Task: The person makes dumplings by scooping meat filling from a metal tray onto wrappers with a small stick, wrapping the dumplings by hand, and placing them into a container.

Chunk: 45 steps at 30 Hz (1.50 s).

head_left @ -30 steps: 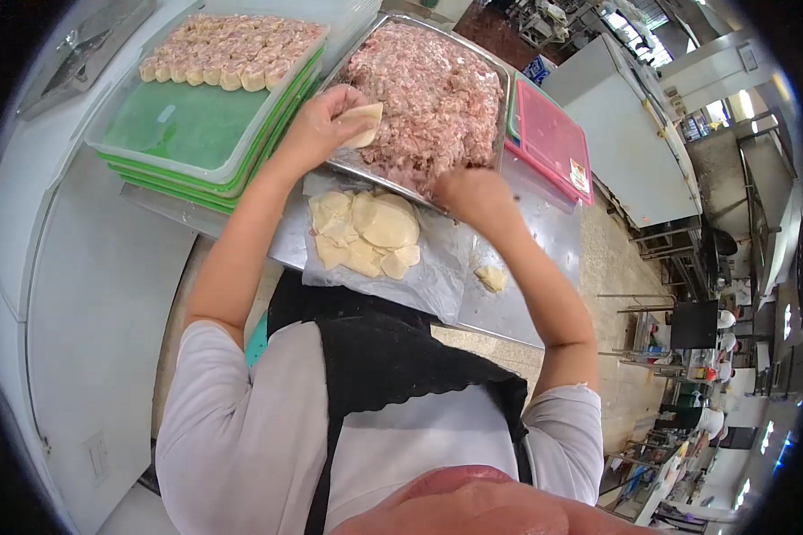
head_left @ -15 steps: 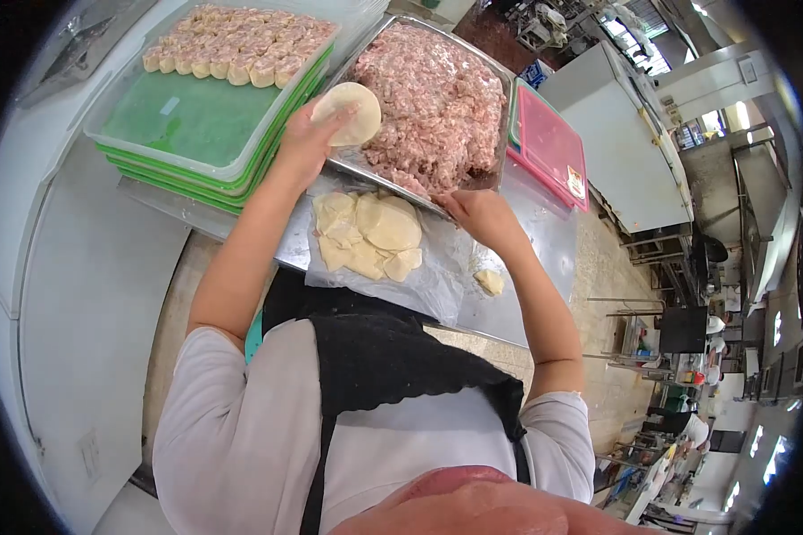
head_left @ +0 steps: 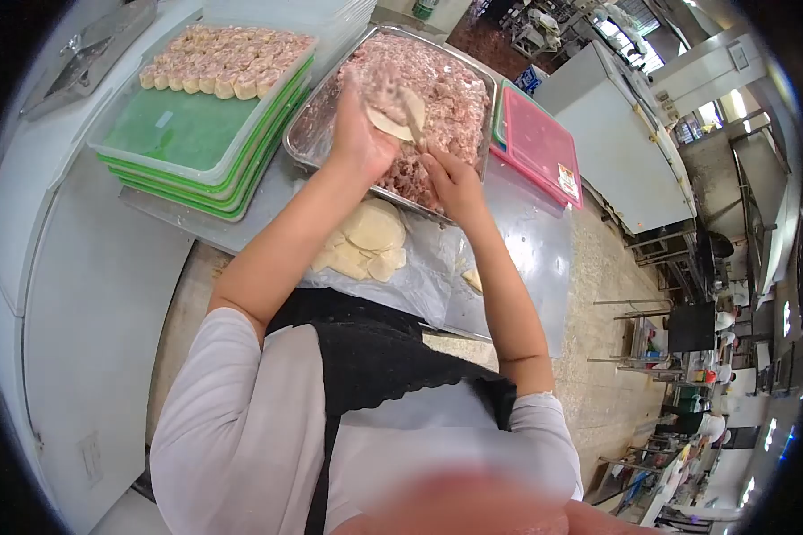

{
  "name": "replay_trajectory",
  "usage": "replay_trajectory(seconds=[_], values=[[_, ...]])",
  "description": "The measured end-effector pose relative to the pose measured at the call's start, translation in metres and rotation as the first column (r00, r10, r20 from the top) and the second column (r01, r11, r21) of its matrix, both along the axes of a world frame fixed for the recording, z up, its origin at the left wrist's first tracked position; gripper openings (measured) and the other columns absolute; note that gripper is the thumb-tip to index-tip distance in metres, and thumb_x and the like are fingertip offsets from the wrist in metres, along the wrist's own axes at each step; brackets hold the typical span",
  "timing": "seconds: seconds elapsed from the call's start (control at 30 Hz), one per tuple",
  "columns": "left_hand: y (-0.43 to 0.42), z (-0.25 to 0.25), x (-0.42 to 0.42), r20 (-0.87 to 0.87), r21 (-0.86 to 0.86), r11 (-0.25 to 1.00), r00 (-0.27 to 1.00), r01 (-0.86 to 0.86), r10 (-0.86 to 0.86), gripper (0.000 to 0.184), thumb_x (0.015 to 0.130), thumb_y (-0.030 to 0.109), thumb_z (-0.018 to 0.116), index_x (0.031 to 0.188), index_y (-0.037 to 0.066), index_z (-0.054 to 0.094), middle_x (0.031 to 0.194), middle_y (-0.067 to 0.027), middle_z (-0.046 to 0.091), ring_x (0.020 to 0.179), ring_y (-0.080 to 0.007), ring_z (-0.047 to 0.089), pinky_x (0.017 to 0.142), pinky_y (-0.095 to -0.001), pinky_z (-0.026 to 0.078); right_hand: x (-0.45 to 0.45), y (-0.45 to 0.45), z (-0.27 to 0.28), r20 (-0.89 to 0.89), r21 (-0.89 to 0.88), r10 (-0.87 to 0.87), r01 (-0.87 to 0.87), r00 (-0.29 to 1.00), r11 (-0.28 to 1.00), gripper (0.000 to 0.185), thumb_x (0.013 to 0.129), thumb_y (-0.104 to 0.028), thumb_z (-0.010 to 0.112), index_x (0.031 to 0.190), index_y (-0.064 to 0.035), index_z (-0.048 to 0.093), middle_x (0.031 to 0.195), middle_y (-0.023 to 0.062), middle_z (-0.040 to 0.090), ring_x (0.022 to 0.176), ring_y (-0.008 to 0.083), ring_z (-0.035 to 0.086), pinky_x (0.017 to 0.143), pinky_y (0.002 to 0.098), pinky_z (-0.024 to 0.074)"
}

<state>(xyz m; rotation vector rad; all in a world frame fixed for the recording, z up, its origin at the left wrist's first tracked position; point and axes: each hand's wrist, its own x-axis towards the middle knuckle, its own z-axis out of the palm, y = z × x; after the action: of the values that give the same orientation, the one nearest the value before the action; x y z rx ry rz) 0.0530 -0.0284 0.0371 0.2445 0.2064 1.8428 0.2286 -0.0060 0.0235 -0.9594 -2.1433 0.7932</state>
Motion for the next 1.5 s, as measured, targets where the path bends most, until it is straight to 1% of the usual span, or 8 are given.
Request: replay_trajectory(seconds=[0.03, 0.07, 0.4, 0.73, 0.83, 0.9, 1.2, 1.5], values=[[0.000, 0.000, -0.003, 0.066, -0.072, 0.997, 0.998, 0.000, 0.005, 0.071, 0.094, 0.060, 0.037, 0.131, 0.000, 0.044, 0.128, -0.0164, 0.052, 0.119, -0.0306, 0.050, 0.106, -0.0468, 0.036, 0.000, -0.001, 0.001, 0.109, 0.325, 0.006, -0.041, 0.994, 0.945, 0.027, 0.093, -0.027, 0.058, 0.101, -0.0024, 0.066, 0.077, 0.0142, 0.063, 0.067, 0.0272, 0.062, 0.061, 0.0344, 0.0476], [-0.001, -0.012, -0.010, 0.037, -0.104, 0.994, 0.999, 0.042, -0.039, 0.080, 0.090, 0.065, 0.038, 0.134, -0.001, 0.040, 0.131, -0.0168, 0.049, 0.121, -0.0328, 0.047, 0.106, -0.0503, 0.034, 0.014, -0.001, 0.011, 0.290, 0.207, -0.001, -0.062, 0.957, 0.976, 0.024, 0.092, -0.023, 0.058, 0.107, -0.0045, 0.066, 0.089, 0.0207, 0.063, 0.081, 0.0386, 0.062, 0.070, 0.0424, 0.0485], [-0.006, 0.003, -0.018, -0.083, -0.263, 0.962, 0.995, -0.071, 0.051, 0.071, 0.091, 0.062, 0.040, 0.123, -0.001, 0.051, 0.126, -0.0176, 0.052, 0.116, -0.0340, 0.050, 0.104, -0.0520, 0.035, 0.016, -0.022, 0.069, 0.650, 0.385, -0.189, -0.104, 0.736, 0.917, 0.025, 0.091, -0.022, 0.055, 0.110, -0.0084, 0.063, 0.089, 0.0177, 0.063, 0.081, 0.0370, 0.062, 0.069, 0.0453, 0.0490], [-0.008, -0.013, -0.051, -0.061, -0.066, 0.995, 0.995, 0.081, -0.085, 0.046, 0.094, 0.033, 0.052, 0.131, 0.006, 0.044, 0.115, -0.0124, 0.058, 0.113, -0.0325, 0.053, 0.098, -0.0540, 0.042, 0.016, -0.006, 0.058, 0.134, 0.193, 0.106, -0.131, 0.985, 0.973, 0.028, 0.095, -0.025, 0.054, 0.105, -0.0018, 0.066, 0.077, 0.0200, 0.064, 0.074, 0.0340, 0.064, 0.068, 0.0389, 0.0479], [-0.024, -0.005, -0.058, -0.594, 0.018, 0.970, 0.783, 0.241, -0.184, 0.053, 0.089, 0.015, 0.061, 0.138, 0.009, 0.040, 0.124, -0.0111, 0.056, 0.121, -0.0293, 0.049, 0.101, -0.0477, 0.042, 0.026, -0.010, 0.074, 0.172, -0.194, 0.008, 0.026, 0.985, 0.981, 0.029, 0.097, -0.026, 0.052, 0.107, -0.0013, 0.066, 0.077, 0.0147, 0.064, 0.069, 0.0207, 0.060, 0.066, 0.0323, 0.0469], [-0.022, 0.003, -0.059, -0.916, 0.401, 0.900, -0.054, -0.169, 0.398, 0.065, 0.078, 0.016, 0.074, 0.137, 0.015, 0.045, 0.127, -0.0109, 0.055, 0.106, -0.0267, 0.060, 0.100, -0.0392, 0.043, 0.028, -0.016, 0.079, 0.190, -0.243, 0.060, -0.012, 0.980, 0.970, 0.030, 0.097, -0.026, 0.052, 0.107, -0.0008, 0.066, 0.077, 0.0122, 0.064, 0.068, 0.0162, 0.057, 0.065, 0.0299, 0.0461], [-0.030, 0.033, -0.072, -0.939, 0.083, 0.956, -0.300, 0.281, 0.170, 0.050, 0.070, 0.019, 0.081, 0.114, 0.006, 0.061, 0.114, -0.0111, 0.063, 0.107, -0.0226, 0.059, 0.091, -0.0359, 0.046, 0.029, -0.032, 0.059, 0.186, -0.137, 0.194, -0.171, 0.963, 0.976, 0.030, 0.094, -0.024, 0.059, 0.109, 0.0016, 0.065, 0.082, 0.0114, 0.067, 0.071, 0.0124, 0.057, 0.066, 0.0276, 0.0467], [-0.003, -0.024, -0.064, -0.861, 0.075, 0.990, -0.509, -0.121, 0.003, 0.069, 0.068, 0.047, 0.078, 0.117, 0.001, 0.061, 0.117, -0.0227, 0.062, 0.110, -0.0362, 0.058, 0.095, -0.0382, 0.045, 0.047, -0.007, 0.045, 0.476, 0.342, -0.025, -0.159, 0.879, 0.926, 0.025, 0.089, -0.025, 0.060, 0.108, -0.0101, 0.067, 0.095, 0.0144, 0.067, 0.085, 0.0364, 0.063, 0.070, 0.0421, 0.0512]])
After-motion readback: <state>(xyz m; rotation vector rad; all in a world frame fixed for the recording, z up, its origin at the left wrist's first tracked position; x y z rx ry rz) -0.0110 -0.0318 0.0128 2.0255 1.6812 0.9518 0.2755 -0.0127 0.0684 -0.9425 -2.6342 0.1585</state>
